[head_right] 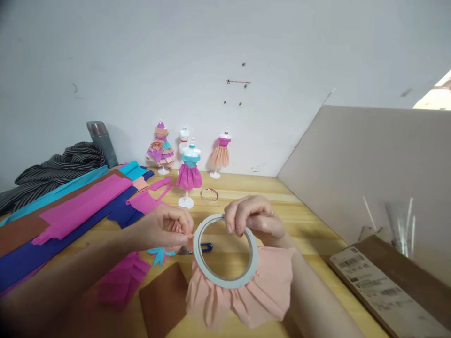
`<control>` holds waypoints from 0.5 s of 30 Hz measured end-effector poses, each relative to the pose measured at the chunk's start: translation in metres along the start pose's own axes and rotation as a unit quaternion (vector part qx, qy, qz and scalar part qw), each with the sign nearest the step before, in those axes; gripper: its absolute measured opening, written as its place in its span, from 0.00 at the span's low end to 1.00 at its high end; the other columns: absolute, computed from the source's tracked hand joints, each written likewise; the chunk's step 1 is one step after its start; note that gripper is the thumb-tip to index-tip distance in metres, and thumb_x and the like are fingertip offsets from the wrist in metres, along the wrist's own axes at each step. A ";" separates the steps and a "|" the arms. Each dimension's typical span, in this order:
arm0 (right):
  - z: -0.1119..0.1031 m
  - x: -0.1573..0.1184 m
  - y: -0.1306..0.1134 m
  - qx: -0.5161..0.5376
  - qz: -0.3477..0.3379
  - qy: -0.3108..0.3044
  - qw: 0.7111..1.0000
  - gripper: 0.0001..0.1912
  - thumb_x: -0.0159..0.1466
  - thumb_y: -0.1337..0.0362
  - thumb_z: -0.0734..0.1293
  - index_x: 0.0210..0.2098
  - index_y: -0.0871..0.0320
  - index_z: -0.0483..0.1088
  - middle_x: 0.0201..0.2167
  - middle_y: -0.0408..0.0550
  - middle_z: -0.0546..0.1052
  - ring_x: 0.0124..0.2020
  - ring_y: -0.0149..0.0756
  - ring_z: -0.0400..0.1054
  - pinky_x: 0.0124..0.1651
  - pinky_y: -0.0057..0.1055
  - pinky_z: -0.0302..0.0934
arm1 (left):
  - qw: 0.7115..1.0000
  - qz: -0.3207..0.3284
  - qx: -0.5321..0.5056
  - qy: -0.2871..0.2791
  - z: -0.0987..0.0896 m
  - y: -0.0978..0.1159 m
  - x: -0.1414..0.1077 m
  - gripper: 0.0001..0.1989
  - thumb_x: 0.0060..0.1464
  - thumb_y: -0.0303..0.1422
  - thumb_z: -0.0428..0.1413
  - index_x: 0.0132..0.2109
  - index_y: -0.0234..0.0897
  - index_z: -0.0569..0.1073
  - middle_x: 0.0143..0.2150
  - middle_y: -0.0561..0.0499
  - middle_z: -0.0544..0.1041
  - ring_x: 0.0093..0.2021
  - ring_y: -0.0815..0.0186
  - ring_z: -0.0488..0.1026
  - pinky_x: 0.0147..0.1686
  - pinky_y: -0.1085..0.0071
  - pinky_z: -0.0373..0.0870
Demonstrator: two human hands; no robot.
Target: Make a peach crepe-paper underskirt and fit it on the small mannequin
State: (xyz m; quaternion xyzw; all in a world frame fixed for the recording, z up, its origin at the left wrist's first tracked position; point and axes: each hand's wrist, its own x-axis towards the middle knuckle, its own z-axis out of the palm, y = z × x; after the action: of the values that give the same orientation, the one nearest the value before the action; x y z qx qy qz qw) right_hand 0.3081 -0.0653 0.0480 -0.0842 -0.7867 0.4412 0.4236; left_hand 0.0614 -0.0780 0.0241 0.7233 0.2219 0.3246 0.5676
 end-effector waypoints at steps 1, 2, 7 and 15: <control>-0.001 -0.001 0.000 0.001 -0.003 0.003 1.000 0.15 0.60 0.58 0.65 0.19 0.57 0.72 0.18 0.48 0.73 0.18 0.31 0.63 0.23 0.30 0.59 | 1.000 0.000 -0.003 0.001 0.000 -0.001 0.000 0.10 0.46 0.33 0.62 0.26 0.33 0.69 0.27 0.51 0.73 0.25 0.72 0.67 0.25 0.74 0.62; -0.002 -0.001 0.000 0.005 -0.011 0.005 1.000 0.15 0.60 0.59 0.65 0.19 0.57 0.72 0.19 0.48 0.73 0.18 0.31 0.64 0.24 0.30 0.59 | 1.000 -0.002 -0.007 0.003 -0.001 -0.002 0.000 0.10 0.46 0.33 0.63 0.26 0.33 0.69 0.29 0.50 0.73 0.27 0.71 0.68 0.26 0.74 0.63; -0.004 -0.005 0.002 0.019 -0.020 0.034 0.999 0.13 0.59 0.61 0.66 0.22 0.58 0.75 0.20 0.49 0.74 0.20 0.33 0.64 0.25 0.30 0.59 | 0.999 -0.035 -0.035 -0.004 -0.004 -0.005 -0.002 0.12 0.46 0.36 0.63 0.27 0.33 0.71 0.26 0.51 0.72 0.27 0.71 0.67 0.27 0.75 0.61; -0.007 -0.012 0.004 0.047 0.005 0.078 0.996 0.09 0.58 0.66 0.66 0.24 0.58 0.76 0.21 0.48 0.74 0.25 0.35 0.66 0.31 0.32 0.61 | 0.989 -0.116 -0.089 -0.005 -0.011 0.001 -0.002 0.16 0.41 0.41 0.66 0.28 0.33 0.70 0.19 0.58 0.63 0.20 0.76 0.57 0.21 0.77 0.49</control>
State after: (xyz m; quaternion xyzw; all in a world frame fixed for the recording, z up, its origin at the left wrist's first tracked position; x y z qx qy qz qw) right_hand 0.3195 -0.0647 0.0398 -0.1020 -0.7291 0.4721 0.4849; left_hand 0.0519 -0.0721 0.0260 0.6410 0.2720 0.2712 0.6645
